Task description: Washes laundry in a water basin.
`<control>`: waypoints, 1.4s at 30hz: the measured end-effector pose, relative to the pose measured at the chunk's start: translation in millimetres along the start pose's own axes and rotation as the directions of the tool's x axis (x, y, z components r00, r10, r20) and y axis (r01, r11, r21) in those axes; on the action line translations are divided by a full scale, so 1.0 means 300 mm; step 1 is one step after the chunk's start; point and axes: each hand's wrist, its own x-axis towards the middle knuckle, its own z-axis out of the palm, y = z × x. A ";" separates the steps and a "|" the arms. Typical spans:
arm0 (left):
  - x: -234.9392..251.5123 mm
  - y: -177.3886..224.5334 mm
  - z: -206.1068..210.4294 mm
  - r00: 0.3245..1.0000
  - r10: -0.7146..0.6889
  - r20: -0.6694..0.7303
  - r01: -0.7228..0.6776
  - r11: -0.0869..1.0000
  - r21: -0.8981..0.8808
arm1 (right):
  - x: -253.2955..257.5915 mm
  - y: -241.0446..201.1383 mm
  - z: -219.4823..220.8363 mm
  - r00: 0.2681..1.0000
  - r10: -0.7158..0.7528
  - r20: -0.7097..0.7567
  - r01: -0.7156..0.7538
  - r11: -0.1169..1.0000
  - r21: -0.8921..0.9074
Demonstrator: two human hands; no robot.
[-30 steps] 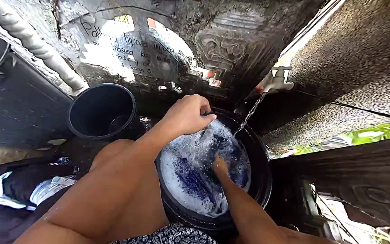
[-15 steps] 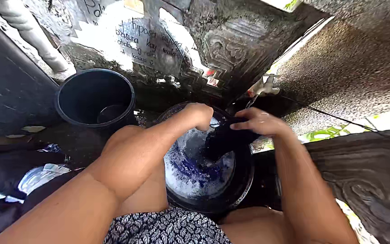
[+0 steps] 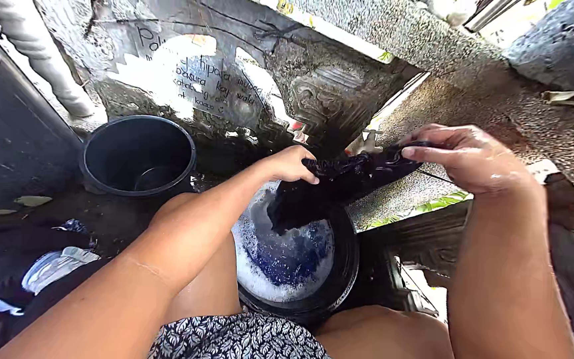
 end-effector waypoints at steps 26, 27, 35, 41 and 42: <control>0.004 -0.728 0.549 0.656 -0.714 0.243 0.223 0.492 0.842 | 0.000 0.947 1.177 0.543 0.490 0.683 -0.148 0.856 -0.496; -0.003 -0.804 0.582 0.660 -0.713 0.237 0.240 0.499 0.833 | -0.018 0.977 1.216 0.549 0.509 0.663 -0.182 0.847 -0.500; -0.119 -0.895 0.806 0.584 -0.811 0.027 0.614 0.464 0.639 | -0.265 0.975 1.432 0.660 0.650 0.378 -0.479 0.751 -0.455; 0.062 -0.819 0.616 0.629 -0.711 0.316 0.356 0.624 0.696 | -0.138 0.965 1.242 0.629 0.500 0.596 -0.312 0.864 -0.396; 0.146 -0.771 0.554 0.628 -0.688 0.364 0.310 0.650 0.693 | -0.089 0.976 1.195 0.629 0.462 0.626 -0.325 0.887 -0.328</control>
